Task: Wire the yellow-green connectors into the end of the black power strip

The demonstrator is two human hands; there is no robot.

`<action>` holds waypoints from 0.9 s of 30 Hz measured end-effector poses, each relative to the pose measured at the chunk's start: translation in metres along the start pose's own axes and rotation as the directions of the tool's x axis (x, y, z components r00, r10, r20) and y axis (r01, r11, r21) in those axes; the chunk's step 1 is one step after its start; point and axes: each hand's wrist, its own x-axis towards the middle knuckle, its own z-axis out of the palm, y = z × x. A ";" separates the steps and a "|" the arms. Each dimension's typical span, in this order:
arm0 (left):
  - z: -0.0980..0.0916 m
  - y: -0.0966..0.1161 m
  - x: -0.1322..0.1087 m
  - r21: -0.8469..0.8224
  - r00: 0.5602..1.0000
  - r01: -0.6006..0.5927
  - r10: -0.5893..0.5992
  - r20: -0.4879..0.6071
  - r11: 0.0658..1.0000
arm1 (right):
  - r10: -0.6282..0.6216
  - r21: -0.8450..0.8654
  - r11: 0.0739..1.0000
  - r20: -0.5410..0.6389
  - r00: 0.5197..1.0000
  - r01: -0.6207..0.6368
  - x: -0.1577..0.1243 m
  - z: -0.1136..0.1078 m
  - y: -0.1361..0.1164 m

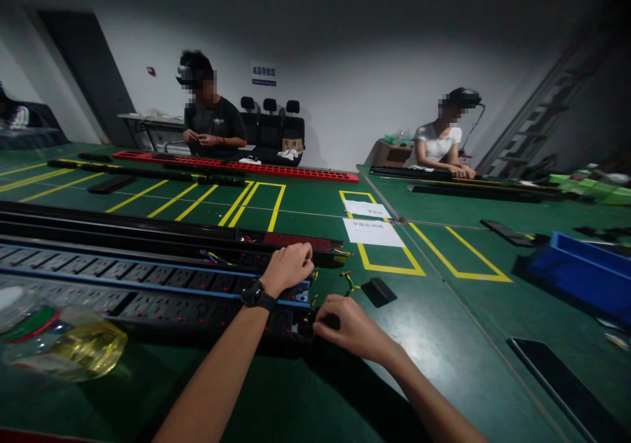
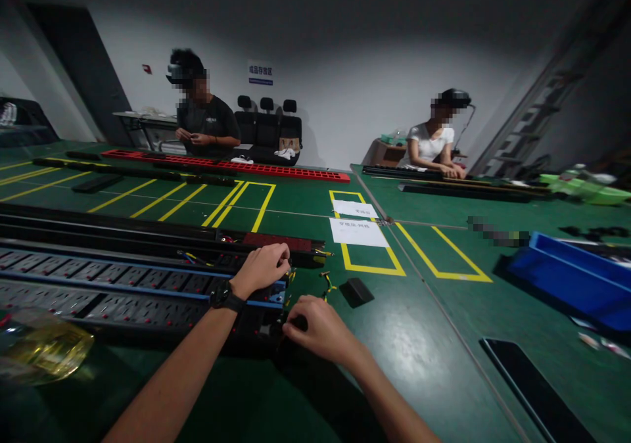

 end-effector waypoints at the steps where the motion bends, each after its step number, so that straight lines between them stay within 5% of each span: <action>1: 0.000 0.000 0.000 0.001 1.000 -0.001 0.001 -0.001 1.000 | 0.006 0.004 1.000 -0.020 1.000 -0.006 0.001 0.003 0.000; 9: 0.000 0.002 0.000 0.016 1.000 -0.002 0.003 -0.014 1.000 | -0.031 0.128 0.989 -0.295 0.955 0.072 0.005 0.034 0.004; 12: 0.001 0.000 0.000 0.017 0.999 -0.011 0.011 -0.030 1.000 | -0.041 0.186 0.974 -0.425 0.904 0.131 0.004 0.025 0.003; 16: 0.002 -0.001 0.000 0.013 0.999 -0.030 0.031 -0.044 0.999 | 0.043 0.120 0.992 -0.535 0.844 0.025 0.000 -0.005 0.022; 18: 0.002 -0.002 0.000 0.012 0.998 -0.041 0.042 -0.044 0.999 | 0.087 0.038 0.996 -0.526 0.846 -0.079 -0.005 -0.021 0.042; 21: 0.001 -0.002 0.000 0.004 0.998 -0.044 0.044 -0.037 0.999 | 0.156 -0.113 0.970 -0.385 0.910 -0.215 -0.013 -0.040 0.074; 24: -0.001 -0.001 0.001 -0.015 0.999 -0.040 0.040 -0.032 0.999 | 0.159 -0.209 0.956 -0.225 0.961 -0.207 -0.019 -0.048 0.090; 27: -0.007 0.001 0.002 -0.014 0.998 -0.060 0.060 -0.031 0.998 | 0.164 -0.261 0.942 -0.196 0.967 -0.213 -0.020 -0.049 0.088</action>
